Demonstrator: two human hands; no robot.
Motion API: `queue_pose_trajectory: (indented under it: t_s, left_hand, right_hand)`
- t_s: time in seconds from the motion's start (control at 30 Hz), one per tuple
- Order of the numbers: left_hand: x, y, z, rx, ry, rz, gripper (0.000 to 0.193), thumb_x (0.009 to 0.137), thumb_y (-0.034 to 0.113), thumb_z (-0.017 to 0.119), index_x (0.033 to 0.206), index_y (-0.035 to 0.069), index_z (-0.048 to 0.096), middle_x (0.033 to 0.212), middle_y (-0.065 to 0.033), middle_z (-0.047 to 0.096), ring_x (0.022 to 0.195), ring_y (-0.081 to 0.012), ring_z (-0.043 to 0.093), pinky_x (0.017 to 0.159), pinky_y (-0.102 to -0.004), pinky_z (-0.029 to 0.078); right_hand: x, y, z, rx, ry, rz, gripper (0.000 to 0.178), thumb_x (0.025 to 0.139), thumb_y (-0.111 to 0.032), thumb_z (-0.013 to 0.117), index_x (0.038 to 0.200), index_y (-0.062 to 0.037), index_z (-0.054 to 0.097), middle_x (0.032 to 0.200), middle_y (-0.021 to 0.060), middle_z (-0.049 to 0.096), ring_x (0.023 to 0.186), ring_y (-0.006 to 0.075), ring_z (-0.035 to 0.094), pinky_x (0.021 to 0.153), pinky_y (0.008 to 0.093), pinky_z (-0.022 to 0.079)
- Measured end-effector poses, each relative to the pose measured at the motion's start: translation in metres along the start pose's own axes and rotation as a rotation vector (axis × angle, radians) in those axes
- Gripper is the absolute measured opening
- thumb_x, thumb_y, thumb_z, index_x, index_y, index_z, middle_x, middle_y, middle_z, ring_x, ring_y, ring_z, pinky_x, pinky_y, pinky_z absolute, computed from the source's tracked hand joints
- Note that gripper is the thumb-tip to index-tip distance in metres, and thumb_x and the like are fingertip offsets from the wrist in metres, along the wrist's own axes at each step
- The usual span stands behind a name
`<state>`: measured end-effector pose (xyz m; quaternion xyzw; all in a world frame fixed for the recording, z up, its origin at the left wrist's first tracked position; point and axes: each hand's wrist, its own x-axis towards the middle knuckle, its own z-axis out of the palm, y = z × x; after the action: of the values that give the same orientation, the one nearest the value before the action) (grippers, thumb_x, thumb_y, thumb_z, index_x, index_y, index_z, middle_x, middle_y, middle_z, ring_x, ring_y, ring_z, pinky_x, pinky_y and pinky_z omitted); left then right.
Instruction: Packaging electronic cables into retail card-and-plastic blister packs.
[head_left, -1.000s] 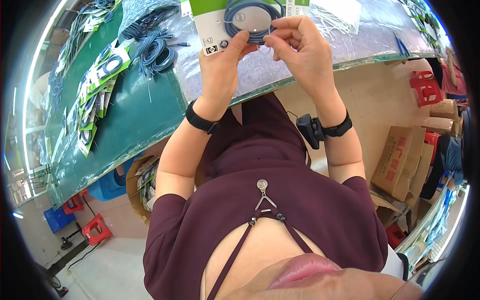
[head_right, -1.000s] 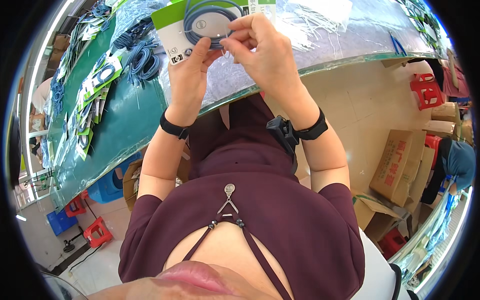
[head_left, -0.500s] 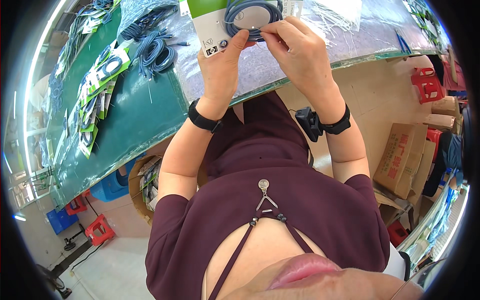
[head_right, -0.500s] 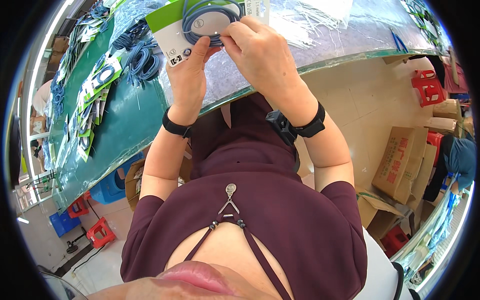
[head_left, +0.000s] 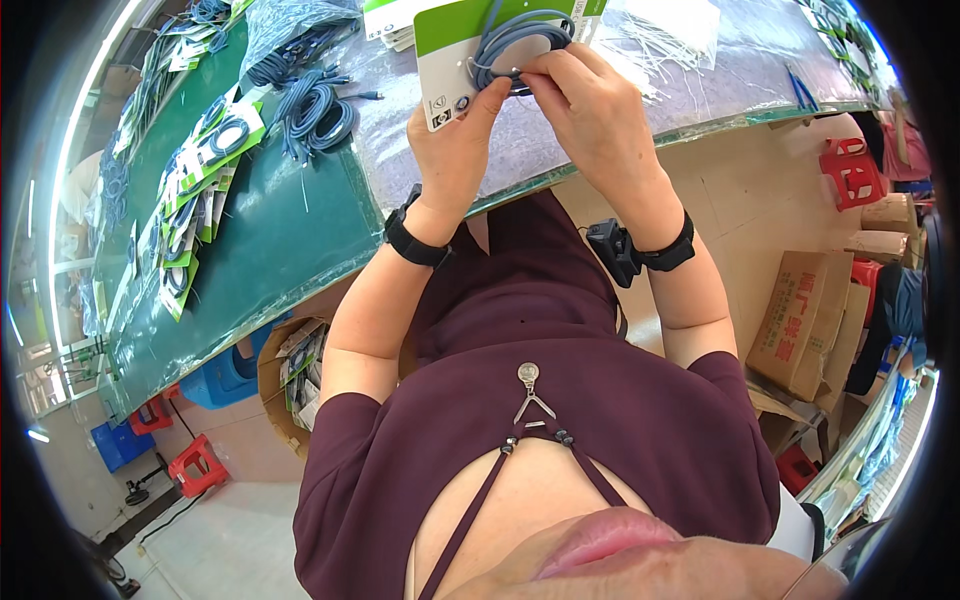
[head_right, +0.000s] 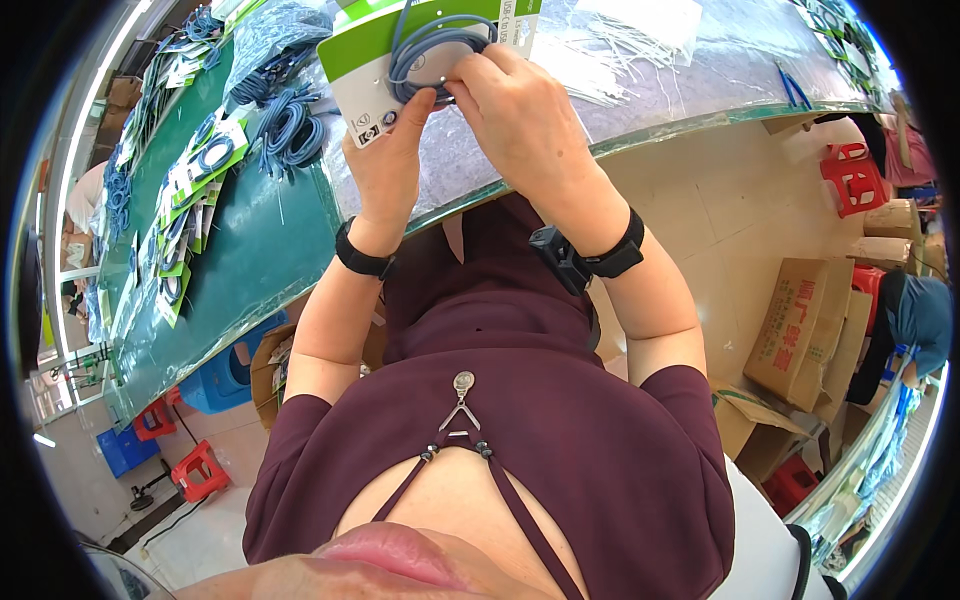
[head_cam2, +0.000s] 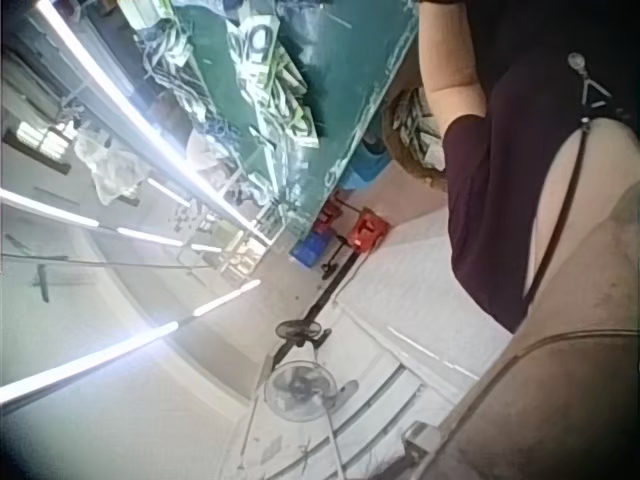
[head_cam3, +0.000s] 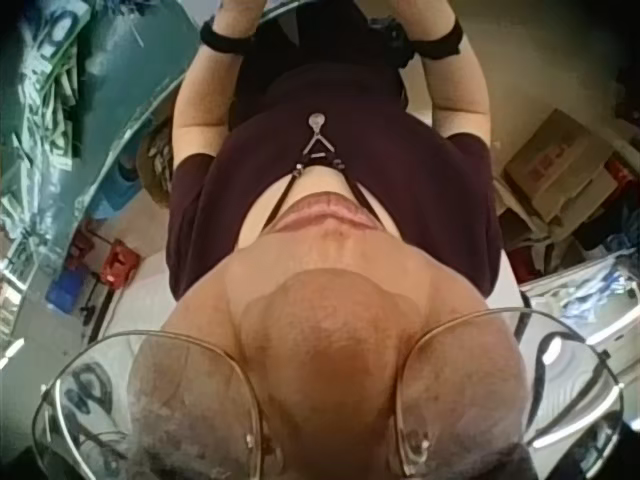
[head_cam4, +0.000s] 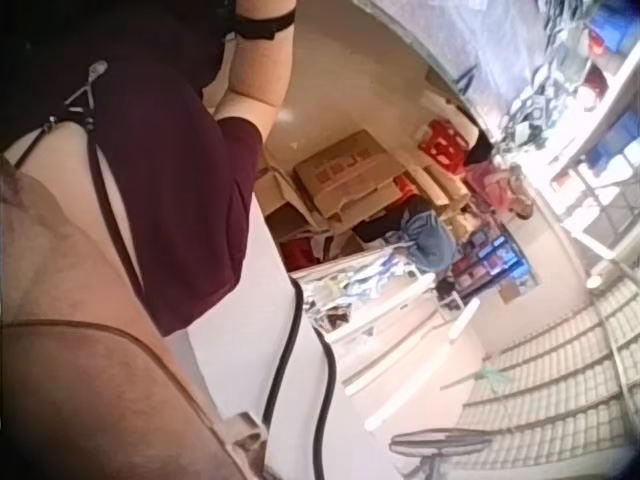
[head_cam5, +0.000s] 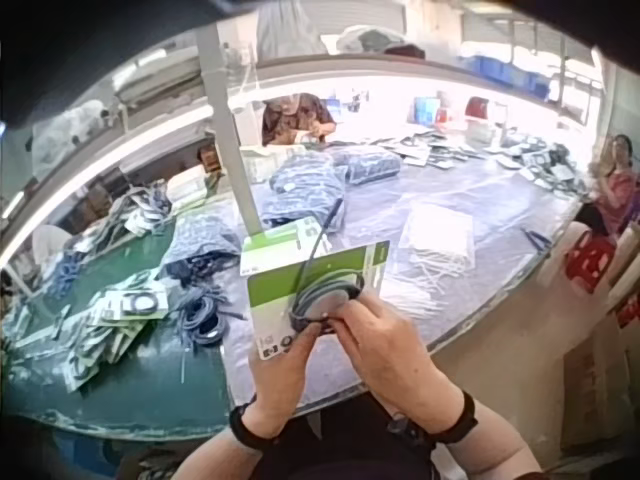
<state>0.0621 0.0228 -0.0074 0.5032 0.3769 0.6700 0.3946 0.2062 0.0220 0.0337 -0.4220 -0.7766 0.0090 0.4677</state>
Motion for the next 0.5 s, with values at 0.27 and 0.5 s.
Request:
queue_pose_trajectory:
  t_s: [0.27,0.5]
  left_hand:
    - [-0.008,-0.006,0.008,0.091,0.046,-0.009,0.009,0.082,0.005,0.07,0.089,0.0,0.067,0.078,-0.0005,0.066,0.067,-0.0053,0.058,0.058,-0.0208,0.046]
    - [0.002,-0.012,0.009,-0.27,0.087,-0.131,0.013,0.082,0.003,0.069,0.092,-0.003,0.065,0.08,-0.0032,0.067,0.071,-0.0087,0.062,0.061,-0.022,0.05]
  right_hand:
    - [-0.005,0.005,0.017,-0.027,0.025,0.035,0.009,0.083,-0.001,0.061,0.088,-0.0007,0.054,0.078,0.0148,0.058,0.068,0.035,0.059,0.058,0.0382,0.048]
    - [-0.011,0.001,0.026,-0.033,0.014,-0.014,0.009,0.083,-0.001,0.06,0.091,-0.0015,0.058,0.084,0.0137,0.058,0.07,0.0333,0.06,0.06,0.0381,0.049]
